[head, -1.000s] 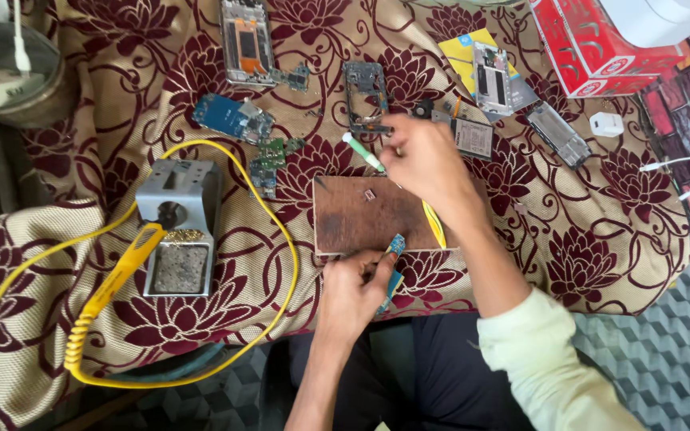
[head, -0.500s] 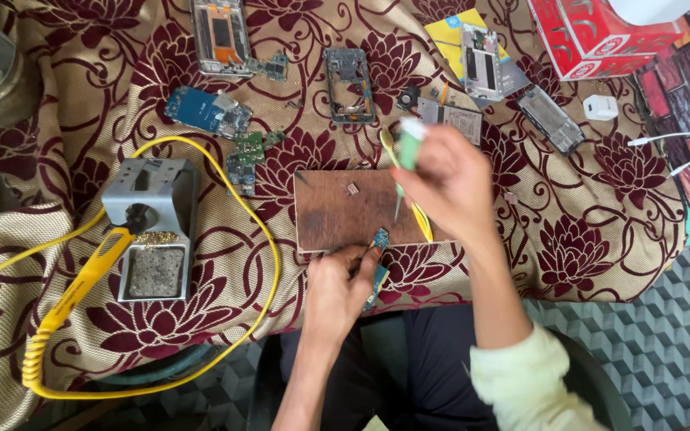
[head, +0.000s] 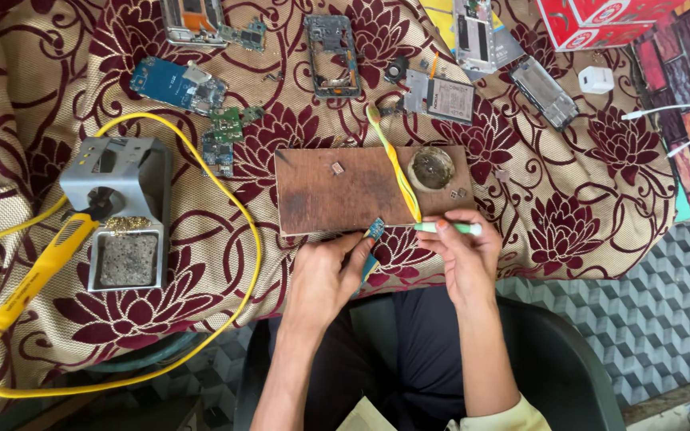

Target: The person cleans a small blue circuit board using a toothbrush. They repeatedly scrub the surface and edges of the board while holding it with the other hand.

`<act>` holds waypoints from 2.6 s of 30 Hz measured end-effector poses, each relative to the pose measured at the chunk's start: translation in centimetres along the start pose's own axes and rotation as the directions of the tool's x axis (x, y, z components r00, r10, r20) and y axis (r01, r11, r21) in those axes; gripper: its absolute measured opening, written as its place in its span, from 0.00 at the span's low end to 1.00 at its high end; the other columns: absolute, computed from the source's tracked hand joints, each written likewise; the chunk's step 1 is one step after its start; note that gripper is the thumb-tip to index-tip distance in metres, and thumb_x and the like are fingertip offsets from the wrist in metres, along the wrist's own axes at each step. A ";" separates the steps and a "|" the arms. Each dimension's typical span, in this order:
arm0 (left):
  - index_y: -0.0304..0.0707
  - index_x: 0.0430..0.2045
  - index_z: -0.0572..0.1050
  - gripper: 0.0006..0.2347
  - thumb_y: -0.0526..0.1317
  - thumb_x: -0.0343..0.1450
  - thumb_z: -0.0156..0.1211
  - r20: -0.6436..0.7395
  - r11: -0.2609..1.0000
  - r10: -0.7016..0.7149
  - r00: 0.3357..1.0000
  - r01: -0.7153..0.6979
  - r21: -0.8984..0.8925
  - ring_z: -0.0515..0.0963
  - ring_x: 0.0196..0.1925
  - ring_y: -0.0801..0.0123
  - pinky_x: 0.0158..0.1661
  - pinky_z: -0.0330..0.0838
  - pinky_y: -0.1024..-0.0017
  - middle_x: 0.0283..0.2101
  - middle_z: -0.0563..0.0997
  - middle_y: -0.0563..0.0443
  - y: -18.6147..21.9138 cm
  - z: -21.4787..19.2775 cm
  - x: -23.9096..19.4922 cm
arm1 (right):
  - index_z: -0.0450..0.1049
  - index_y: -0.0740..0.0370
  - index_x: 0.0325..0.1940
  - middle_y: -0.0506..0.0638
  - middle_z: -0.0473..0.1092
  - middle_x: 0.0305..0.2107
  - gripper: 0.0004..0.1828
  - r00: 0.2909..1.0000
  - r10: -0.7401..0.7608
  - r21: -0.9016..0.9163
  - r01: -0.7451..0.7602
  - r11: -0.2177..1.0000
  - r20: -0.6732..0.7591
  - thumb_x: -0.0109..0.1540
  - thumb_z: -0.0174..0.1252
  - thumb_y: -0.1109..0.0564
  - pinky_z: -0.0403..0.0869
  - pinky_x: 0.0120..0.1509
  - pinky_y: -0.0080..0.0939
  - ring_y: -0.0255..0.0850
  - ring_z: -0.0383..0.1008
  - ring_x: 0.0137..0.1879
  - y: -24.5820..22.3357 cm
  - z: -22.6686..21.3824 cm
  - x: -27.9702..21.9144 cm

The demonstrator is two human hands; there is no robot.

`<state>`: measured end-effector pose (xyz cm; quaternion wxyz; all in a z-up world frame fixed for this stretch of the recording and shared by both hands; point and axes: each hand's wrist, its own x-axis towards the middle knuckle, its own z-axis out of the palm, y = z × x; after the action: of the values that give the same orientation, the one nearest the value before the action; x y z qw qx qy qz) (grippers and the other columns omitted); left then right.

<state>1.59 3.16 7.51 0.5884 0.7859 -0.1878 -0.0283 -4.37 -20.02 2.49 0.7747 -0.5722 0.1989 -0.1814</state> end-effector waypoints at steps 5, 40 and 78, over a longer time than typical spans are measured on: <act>0.34 0.30 0.83 0.06 0.38 0.70 0.63 0.098 0.980 -0.197 0.976 0.193 0.045 0.77 0.18 0.48 0.25 0.69 0.60 0.18 0.76 0.35 0.1 0.0 -0.1 | 0.70 0.70 0.44 0.67 0.76 0.44 0.04 0.991 0.064 -0.045 -0.059 0.997 0.120 0.65 0.56 0.70 0.83 0.54 0.52 0.54 0.82 0.48 -0.1 -0.8 0.0; 0.34 0.25 0.82 0.04 0.35 0.68 0.63 0.028 0.976 -0.181 0.983 0.176 0.127 0.78 0.18 0.49 0.23 0.70 0.60 0.16 0.75 0.36 0.5 0.6 0.0 | 0.66 0.64 0.31 0.62 0.77 0.38 0.10 0.980 0.107 -0.229 -0.067 0.971 0.166 0.62 0.55 0.74 0.81 0.42 0.49 0.40 0.79 0.35 -0.3 -1.1 -0.1; 0.28 0.21 0.78 0.10 0.38 0.70 0.59 0.205 0.927 -0.370 0.906 0.343 0.152 0.73 0.16 0.48 0.25 0.64 0.57 0.16 0.72 0.35 0.2 0.1 0.7 | 0.74 0.64 0.36 0.51 0.73 0.34 0.30 0.342 -0.198 -0.365 0.926 -0.094 0.919 0.54 0.72 0.34 0.71 0.24 0.38 0.40 0.73 0.23 -2.6 0.5 1.1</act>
<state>2.19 2.78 7.84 0.5023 0.8302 -0.1091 -0.2158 -3.28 -20.89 4.98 0.1114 -0.9302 -0.3003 -0.1791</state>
